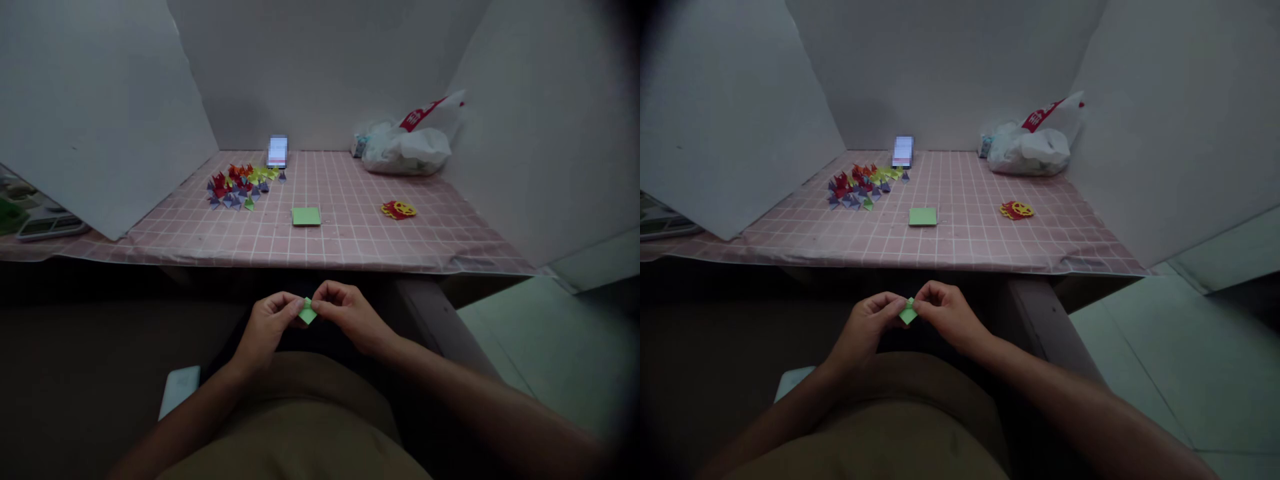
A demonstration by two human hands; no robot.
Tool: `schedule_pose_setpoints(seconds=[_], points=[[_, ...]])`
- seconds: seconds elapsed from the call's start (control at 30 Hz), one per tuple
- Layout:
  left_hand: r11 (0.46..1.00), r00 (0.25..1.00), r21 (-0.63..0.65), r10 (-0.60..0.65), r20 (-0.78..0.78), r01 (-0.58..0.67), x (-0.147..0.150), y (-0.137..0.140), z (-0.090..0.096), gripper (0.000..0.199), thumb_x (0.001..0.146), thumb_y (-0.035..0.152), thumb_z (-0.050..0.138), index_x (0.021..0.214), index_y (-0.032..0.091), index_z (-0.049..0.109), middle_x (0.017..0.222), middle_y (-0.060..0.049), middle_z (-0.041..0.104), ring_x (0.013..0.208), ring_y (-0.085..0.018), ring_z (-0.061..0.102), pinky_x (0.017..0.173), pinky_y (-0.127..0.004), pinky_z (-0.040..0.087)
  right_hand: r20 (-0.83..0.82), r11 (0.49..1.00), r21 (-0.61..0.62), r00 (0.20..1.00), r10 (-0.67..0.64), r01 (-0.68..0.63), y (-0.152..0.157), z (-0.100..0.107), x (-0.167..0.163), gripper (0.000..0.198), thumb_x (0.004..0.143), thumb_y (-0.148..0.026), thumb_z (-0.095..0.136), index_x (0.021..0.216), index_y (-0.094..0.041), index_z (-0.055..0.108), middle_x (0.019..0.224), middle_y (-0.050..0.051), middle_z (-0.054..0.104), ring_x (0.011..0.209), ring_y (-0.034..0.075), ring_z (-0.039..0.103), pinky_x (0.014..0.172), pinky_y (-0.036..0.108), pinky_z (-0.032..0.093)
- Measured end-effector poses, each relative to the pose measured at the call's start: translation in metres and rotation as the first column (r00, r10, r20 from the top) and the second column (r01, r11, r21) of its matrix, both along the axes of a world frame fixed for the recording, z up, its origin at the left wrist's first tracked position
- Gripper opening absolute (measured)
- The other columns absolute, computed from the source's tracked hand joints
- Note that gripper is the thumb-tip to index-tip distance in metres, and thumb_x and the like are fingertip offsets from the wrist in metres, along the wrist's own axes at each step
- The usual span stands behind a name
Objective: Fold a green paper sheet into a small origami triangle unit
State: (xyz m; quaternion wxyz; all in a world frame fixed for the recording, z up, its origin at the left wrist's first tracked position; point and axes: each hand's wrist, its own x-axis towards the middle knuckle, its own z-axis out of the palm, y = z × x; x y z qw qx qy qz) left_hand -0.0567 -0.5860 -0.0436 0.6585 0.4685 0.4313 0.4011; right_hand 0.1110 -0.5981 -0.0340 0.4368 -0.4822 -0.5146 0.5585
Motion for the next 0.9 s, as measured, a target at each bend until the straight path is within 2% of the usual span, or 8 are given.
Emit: schedule_pose_setpoints(seconds=[0.17,0.43,0.63,0.9], points=[[0.999,0.998,0.036,0.012,-0.068,-0.01,-0.0019,0.0009,-0.0003,0.019,0.079,0.032,0.069,0.072,0.015,0.069,0.067,0.0,0.064,0.062,-0.01,0.056,0.062,-0.021,0.044,-0.061,0.999,-0.039,0.998,0.022,-0.024,-0.0005,0.0016,-0.0001,0.013,0.077,-0.027,0.064,0.071,-0.016,0.061,0.064,-0.002,0.056,0.061,0.011,0.049,0.062,0.026,0.037],[0.999,0.997,0.032,-0.008,-0.073,0.01,-0.0028,-0.0001,0.0017,0.019,0.08,0.034,0.068,0.073,0.015,0.07,0.068,0.0,0.065,0.063,-0.011,0.057,0.063,-0.023,0.045,-0.117,0.996,-0.065,0.992,0.054,-0.062,0.0007,0.0007,0.0009,0.015,0.076,-0.03,0.067,0.07,-0.017,0.062,0.064,-0.002,0.057,0.06,0.011,0.049,0.062,0.026,0.038],[0.998,0.995,0.065,-0.011,-0.102,0.017,-0.0034,0.0006,0.0021,0.02,0.079,0.034,0.068,0.072,0.016,0.07,0.068,0.0,0.065,0.064,-0.012,0.057,0.064,-0.023,0.045,-0.068,0.996,-0.039,0.994,0.083,-0.085,0.0023,0.0012,0.0021,0.015,0.076,-0.03,0.067,0.071,-0.016,0.061,0.065,-0.002,0.057,0.06,0.01,0.049,0.061,0.026,0.038],[0.994,0.991,0.106,0.003,-0.132,0.012,-0.0023,0.0,0.0032,0.019,0.078,0.033,0.069,0.072,0.016,0.069,0.066,0.0,0.064,0.063,-0.012,0.056,0.062,-0.023,0.044,0.051,0.997,0.05,0.997,0.056,-0.058,0.002,-0.0002,0.0003,0.015,0.078,-0.029,0.065,0.072,-0.016,0.06,0.067,-0.002,0.056,0.063,0.011,0.048,0.062,0.026,0.037]])
